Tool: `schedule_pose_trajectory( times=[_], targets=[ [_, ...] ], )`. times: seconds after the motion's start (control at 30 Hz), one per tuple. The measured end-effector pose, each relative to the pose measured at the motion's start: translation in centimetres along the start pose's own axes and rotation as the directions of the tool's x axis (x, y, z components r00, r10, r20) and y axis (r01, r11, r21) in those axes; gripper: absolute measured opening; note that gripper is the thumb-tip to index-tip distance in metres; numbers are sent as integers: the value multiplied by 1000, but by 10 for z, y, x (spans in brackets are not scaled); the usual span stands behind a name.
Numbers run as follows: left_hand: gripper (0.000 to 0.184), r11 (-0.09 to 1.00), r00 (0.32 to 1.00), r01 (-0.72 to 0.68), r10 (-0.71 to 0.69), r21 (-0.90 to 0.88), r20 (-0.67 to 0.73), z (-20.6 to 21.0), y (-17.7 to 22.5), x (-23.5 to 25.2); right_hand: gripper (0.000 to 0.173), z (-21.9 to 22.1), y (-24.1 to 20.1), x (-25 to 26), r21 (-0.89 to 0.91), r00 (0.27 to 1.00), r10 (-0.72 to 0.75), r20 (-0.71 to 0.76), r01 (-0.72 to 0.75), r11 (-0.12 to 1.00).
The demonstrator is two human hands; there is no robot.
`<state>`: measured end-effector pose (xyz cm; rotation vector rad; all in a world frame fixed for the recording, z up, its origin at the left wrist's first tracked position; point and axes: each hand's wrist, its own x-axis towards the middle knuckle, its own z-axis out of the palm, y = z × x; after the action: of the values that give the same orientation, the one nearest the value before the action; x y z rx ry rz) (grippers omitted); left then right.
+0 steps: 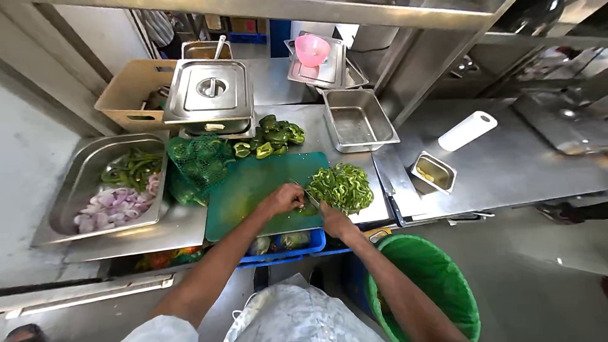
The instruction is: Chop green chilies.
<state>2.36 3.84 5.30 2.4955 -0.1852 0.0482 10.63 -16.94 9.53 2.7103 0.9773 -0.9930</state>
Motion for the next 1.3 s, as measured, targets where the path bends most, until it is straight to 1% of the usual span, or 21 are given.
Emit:
schedule_pose_trajectory(
  times=[0.03, 0.1, 0.17, 0.2, 0.3, 0.33, 0.4, 0.47, 0.53, 0.6, 0.63, 0.67, 0.73, 0.8, 0.83, 0.93, 1.0, 1.1, 1.13, 1.23, 1.3],
  targets=[
    [9, 1000, 1000, -14, 14, 4, -16, 1, -3, 1, 59, -6, 0, -1, -18, 1000, -4, 0, 4, 1000],
    [8, 999, 999, -30, 29, -15, -44, 2, -4, -2, 60, -28, 3, -20, -86, 1000, -12, -7, 11, 996],
    [7, 999, 998, -29, 28, -26, -63, 2, -3, -3, 54, -42, 8, -35, -119, 1000, -8, -15, 6, 993],
    [6, 999, 998, -19, 17, -33, -67, 3, -2, -3, 52, -37, 8, -33, -110, 1000, -4, -18, 2, 994],
    [8, 999, 997, -8, 6, -34, -76, 6, -6, -3, 54, -2, 3, 0, 3, 1000, -11, 15, 11, 1000],
    [9, 999, 996, -16, 13, -28, -87, 7, -8, -3, 54, -4, 3, 3, -4, 1000, -17, 20, 17, 1000],
    [8, 999, 994, -23, 19, -37, -107, 6, -6, -5, 56, -24, 5, -12, -58, 1000, -26, 3, 26, 998],
    [6, 998, 993, -16, 10, -55, -115, 6, -4, -7, 50, -41, 12, -30, -95, 999, -31, -15, 29, 995],
    [6, 998, 990, -17, 8, -64, -143, 11, -6, -8, 51, -31, 10, -27, -75, 1000, -4, -17, 3, 997],
    [6, 998, 988, -22, 12, -61, -156, 14, -8, -9, 56, -3, 3, -6, 5, 1000, 1, 14, -1, 1000],
    [7, 998, 986, -30, 21, -52, -166, 16, -10, -8, 56, 1, 2, 0, 18, 1000, -8, 24, 8, 1000],
    [7, 998, 984, -36, 27, -49, -174, 15, -12, -7, 54, -5, 3, 1, -1, 1000, -13, 20, 13, 1000],
    [6, 998, 986, -22, 13, -57, -165, 15, -9, -10, 56, -21, 8, -15, -45, 1000, -24, 11, 24, 999],
    [6, 999, 985, -14, 6, -50, -171, 16, -9, -11, 51, -34, 13, -31, -76, 1000, -17, -10, 16, 997],
    [6, 999, 983, -17, 7, -49, -186, 18, -10, -12, 50, -31, 11, -31, -70, 1000, -6, -12, 5, 998],
    [6, 998, 978, -27, 14, -57, -207, 21, -12, -13, 53, 2, 0, -5, 22, 1000, 0, 18, 0, 1000],
    [7, 998, 978, -39, 29, -44, -208, 20, -14, -10, 50, -7, 1, -5, -15, 1000, -15, 25, 15, 1000],
    [7, 998, 976, -33, 21, -53, -215, 21, -13, -12, 48, -33, 8, -28, -84, 1000, -21, 5, 21, 996],
    [7, 998, 974, -25, 11, -60, -225, 22, -13, -13, 47, -32, 9, -29, -78, 1000, -14, -1, 14, 997],
    [7, 998, 968, -28, 11, -64, -252, 26, -13, -14, 54, -1, 0, -5, 8, 999, 0, 49, -1, 1000],
    [7, 997, 968, -33, 16, -64, -250, 23, -14, -13, 51, -9, -1, -2, -16, 999, -11, 50, 12, 1000]
  ],
)
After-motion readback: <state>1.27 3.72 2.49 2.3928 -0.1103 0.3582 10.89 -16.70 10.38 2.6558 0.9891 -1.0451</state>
